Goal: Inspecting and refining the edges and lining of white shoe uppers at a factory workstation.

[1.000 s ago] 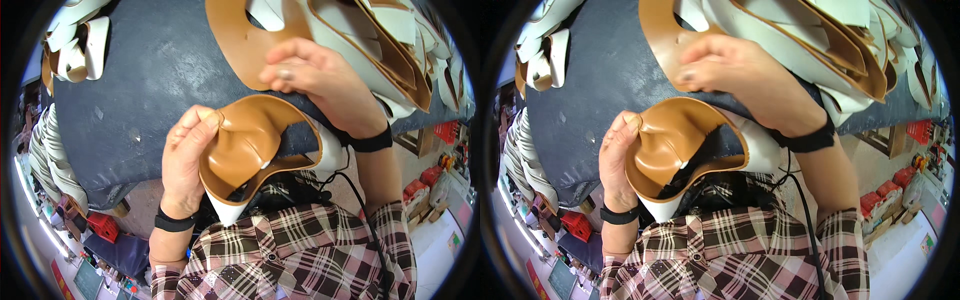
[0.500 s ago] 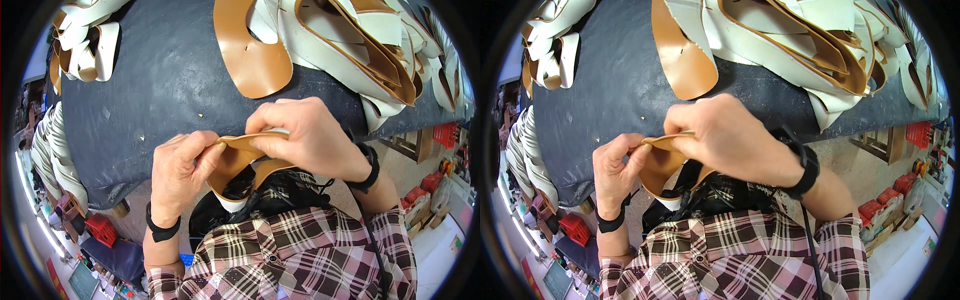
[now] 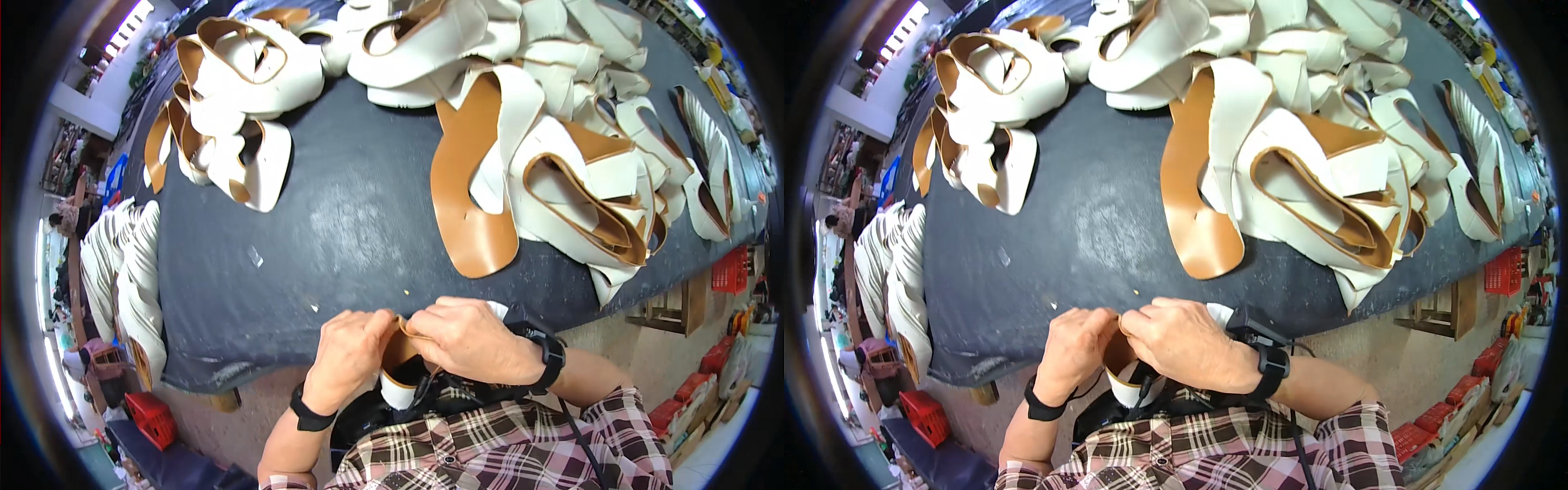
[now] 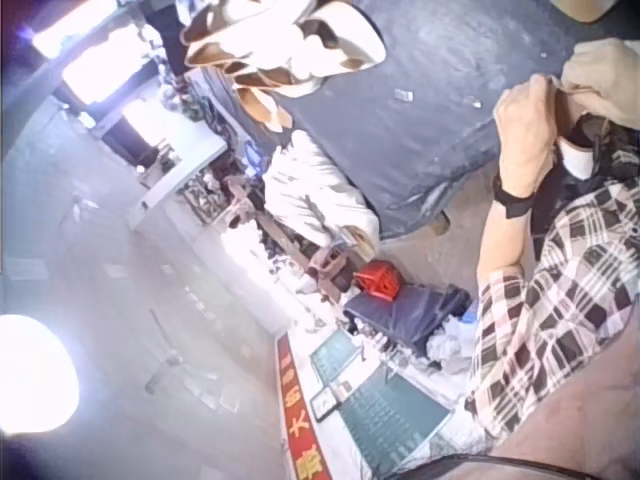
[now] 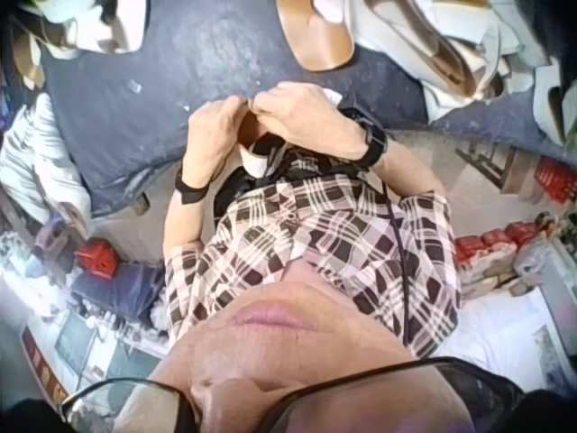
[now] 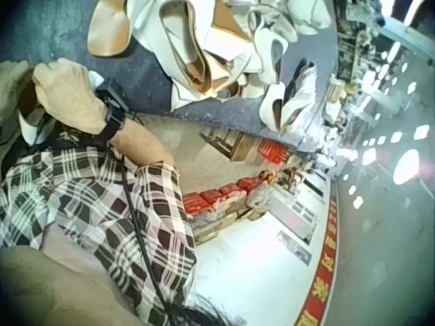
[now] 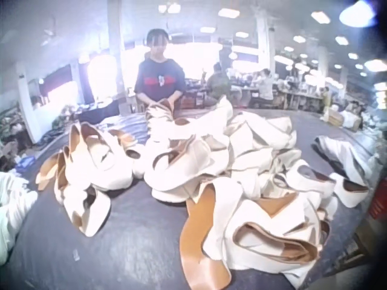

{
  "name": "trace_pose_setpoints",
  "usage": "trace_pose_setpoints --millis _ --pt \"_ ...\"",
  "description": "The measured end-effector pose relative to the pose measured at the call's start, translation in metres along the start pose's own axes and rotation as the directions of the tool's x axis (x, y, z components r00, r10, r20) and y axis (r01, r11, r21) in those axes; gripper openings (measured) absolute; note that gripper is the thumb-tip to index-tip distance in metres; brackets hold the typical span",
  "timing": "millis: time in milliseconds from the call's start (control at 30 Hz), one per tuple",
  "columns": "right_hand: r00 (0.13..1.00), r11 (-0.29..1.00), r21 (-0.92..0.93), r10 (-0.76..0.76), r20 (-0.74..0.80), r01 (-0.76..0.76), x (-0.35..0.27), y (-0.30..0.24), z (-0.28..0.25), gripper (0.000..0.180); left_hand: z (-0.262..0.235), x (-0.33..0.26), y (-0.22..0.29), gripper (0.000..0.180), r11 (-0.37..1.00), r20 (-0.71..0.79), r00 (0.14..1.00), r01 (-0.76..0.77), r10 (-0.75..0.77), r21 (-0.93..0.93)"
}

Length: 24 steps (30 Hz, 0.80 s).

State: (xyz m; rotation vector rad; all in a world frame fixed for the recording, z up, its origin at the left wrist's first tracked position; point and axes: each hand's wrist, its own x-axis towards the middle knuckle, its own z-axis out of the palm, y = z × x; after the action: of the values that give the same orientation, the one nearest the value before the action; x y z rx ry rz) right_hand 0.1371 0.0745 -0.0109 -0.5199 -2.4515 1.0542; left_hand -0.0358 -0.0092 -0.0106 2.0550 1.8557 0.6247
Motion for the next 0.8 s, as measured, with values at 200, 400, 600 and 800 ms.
trace_pose_setpoints --millis 200,400,600,800 --pt "0.997 0.997 -0.045 0.067 -0.044 -0.069 0.016 -0.011 0.011 0.014 -0.037 0.008 -0.026 0.021 0.976 -0.005 0.985 -0.169 0.172 0.135" --pt "0.931 0.993 -0.016 0.102 -0.350 -0.115 0.020 -0.030 -0.025 0.037 -0.116 0.068 -0.073 0.015 0.899 -0.344 0.849 -0.293 0.401 0.326" --pt "0.827 0.859 0.289 0.495 -0.265 -0.422 -0.009 -0.045 -0.041 0.017 -0.292 0.172 -0.188 0.051 0.888 -0.660 0.751 0.297 0.009 0.350" --pt "0.829 0.873 0.251 0.480 -0.287 -0.418 -0.036 -0.031 -0.039 0.013 -0.166 0.186 -0.165 0.029 0.983 -0.398 0.913 -0.143 0.087 -0.113"
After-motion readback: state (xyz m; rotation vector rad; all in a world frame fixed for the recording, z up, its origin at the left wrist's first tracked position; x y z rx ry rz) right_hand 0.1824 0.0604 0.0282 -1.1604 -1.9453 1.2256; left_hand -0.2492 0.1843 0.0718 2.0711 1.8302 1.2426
